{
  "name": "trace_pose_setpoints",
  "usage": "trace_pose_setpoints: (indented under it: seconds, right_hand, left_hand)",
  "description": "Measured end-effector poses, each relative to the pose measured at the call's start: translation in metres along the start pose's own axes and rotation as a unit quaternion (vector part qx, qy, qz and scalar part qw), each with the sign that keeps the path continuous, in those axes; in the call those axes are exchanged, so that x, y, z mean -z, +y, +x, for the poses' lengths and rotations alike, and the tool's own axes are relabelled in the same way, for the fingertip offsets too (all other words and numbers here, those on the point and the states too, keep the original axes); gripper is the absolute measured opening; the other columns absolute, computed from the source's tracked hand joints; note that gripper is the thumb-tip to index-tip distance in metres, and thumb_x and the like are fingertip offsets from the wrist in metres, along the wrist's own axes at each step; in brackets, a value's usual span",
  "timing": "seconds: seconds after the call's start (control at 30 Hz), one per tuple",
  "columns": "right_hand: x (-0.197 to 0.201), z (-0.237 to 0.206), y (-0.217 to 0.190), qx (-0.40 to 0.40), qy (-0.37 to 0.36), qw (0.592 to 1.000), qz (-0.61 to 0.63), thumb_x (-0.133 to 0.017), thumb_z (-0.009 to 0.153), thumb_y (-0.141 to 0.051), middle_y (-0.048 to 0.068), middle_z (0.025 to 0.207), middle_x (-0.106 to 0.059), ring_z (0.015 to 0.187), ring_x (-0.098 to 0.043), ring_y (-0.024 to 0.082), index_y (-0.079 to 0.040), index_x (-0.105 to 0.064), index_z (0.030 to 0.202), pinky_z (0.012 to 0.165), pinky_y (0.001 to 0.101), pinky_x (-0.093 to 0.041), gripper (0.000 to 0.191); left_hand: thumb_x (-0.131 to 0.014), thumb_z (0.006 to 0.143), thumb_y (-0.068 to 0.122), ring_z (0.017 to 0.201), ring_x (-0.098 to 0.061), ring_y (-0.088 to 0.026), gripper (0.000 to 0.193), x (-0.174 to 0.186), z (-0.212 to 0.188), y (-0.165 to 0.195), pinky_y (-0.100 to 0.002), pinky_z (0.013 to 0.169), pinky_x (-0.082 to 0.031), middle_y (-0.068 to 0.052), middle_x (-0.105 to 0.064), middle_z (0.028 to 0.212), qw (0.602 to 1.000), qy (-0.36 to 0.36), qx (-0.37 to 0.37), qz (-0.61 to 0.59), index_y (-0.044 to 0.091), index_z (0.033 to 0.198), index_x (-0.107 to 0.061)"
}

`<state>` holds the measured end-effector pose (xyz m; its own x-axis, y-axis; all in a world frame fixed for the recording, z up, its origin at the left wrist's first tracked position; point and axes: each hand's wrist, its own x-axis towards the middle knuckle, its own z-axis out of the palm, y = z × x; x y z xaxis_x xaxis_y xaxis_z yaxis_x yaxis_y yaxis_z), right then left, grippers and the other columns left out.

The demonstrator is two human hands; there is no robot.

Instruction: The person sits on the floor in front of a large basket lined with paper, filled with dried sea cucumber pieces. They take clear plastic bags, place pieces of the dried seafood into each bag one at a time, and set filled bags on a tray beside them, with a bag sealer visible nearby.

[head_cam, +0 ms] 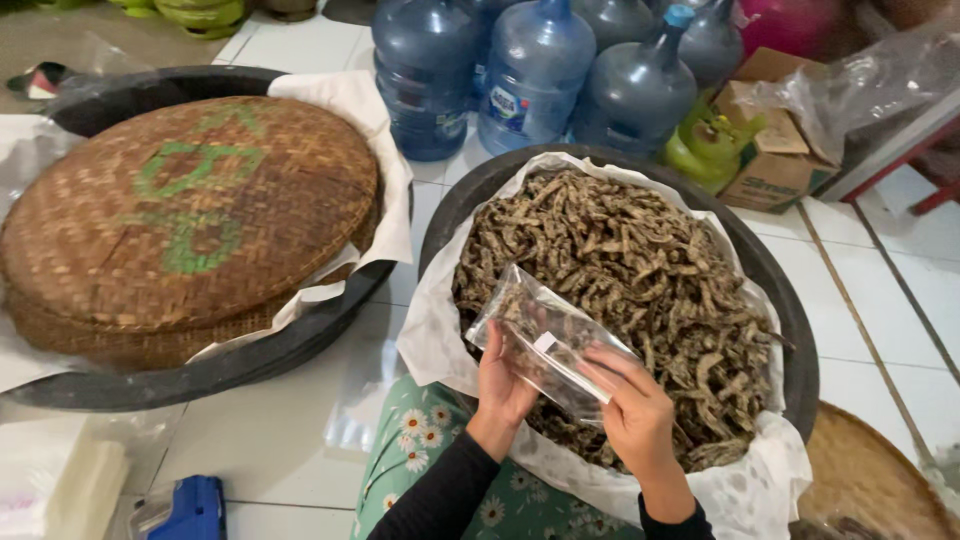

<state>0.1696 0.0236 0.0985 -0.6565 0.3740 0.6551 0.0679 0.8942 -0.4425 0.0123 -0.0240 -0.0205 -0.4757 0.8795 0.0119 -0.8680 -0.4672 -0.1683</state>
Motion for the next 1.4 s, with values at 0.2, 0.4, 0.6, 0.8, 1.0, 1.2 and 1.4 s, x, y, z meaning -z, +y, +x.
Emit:
trace_pose_setpoints:
  seconds: [0.2,0.4,0.6,0.8,1.0,1.2,1.4]
  right_hand:
    - [0.005,-0.006,0.003,0.047,-0.005,0.996,-0.073,-0.077,0.079,0.005,0.015,0.114,-0.073,0.101,-0.072,0.032,0.0,-0.076,0.106,0.082,0.0383,-0.059,0.027]
    - [0.002,-0.01,-0.001,0.153,0.065,0.986,-0.012,-0.077,0.083,0.008,0.012,0.111,-0.071,0.103,-0.075,0.032,-0.001,-0.071,0.107,0.089,0.0365,-0.063,0.026]
    - [0.012,-0.014,0.0,-0.151,-0.009,0.985,0.078,-0.068,0.094,0.003,0.009,0.111,-0.071,0.074,-0.064,0.008,-0.001,-0.073,0.118,0.062,0.0243,-0.052,0.026]
    - [0.019,-0.016,-0.001,-0.211,-0.074,0.953,0.206,-0.064,0.095,0.003,0.004,0.111,-0.055,0.067,-0.045,0.002,-0.001,-0.074,0.117,0.056,0.0192,-0.038,0.025]
    - [0.01,-0.016,-0.001,-0.026,0.06,0.997,0.049,-0.074,0.093,-0.002,0.006,0.114,-0.067,0.094,-0.064,0.018,-0.006,-0.07,0.114,0.079,0.0283,-0.052,0.022]
    - [-0.004,-0.022,0.013,0.004,0.034,0.992,-0.122,-0.079,0.084,-0.003,0.015,0.113,-0.074,0.092,-0.074,0.027,-0.003,-0.071,0.114,0.073,0.0364,-0.059,0.03]
    - [-0.014,-0.026,0.016,-0.099,0.031,0.991,-0.086,-0.076,0.089,-0.006,0.016,0.123,-0.072,0.1,-0.073,0.03,-0.004,-0.068,0.116,0.078,0.0373,-0.06,0.028]
  left_hand:
    - [-0.047,0.105,0.048,0.124,-0.062,-0.032,0.055,-0.002,-0.007,0.0,-0.051,0.108,-0.05,-0.014,-0.065,0.136,0.994,0.064,0.014,0.082,0.006,0.139,-0.056]
    - [-0.047,0.106,0.046,0.123,-0.062,-0.029,0.054,0.001,-0.006,0.002,-0.056,0.108,-0.049,-0.011,-0.066,0.133,0.998,0.018,0.036,0.042,0.006,0.141,-0.056]
    - [-0.046,0.106,0.048,0.121,-0.062,-0.035,0.051,0.01,-0.006,0.007,-0.062,0.106,-0.047,-0.009,-0.067,0.129,0.998,-0.009,0.012,0.069,0.009,0.138,-0.056]
    - [-0.045,0.106,0.046,0.125,-0.06,-0.032,0.052,0.021,-0.005,0.004,-0.057,0.109,-0.046,-0.009,-0.065,0.136,0.993,0.089,0.014,0.078,0.009,0.14,-0.056]
    - [-0.045,0.106,0.047,0.125,-0.061,-0.031,0.054,0.015,-0.003,0.004,-0.056,0.109,-0.047,-0.01,-0.064,0.136,0.998,0.056,0.028,0.023,0.007,0.14,-0.056]
    - [-0.049,0.109,0.046,0.124,-0.061,-0.032,0.047,-0.001,-0.013,-0.005,-0.051,0.109,-0.048,-0.012,-0.064,0.135,0.998,0.015,0.044,0.053,0.008,0.136,-0.056]
    - [-0.047,0.103,0.045,0.12,-0.064,-0.029,0.049,-0.004,-0.017,-0.008,-0.047,0.105,-0.05,-0.011,-0.066,0.133,0.996,0.029,0.056,0.069,0.008,0.134,-0.059]
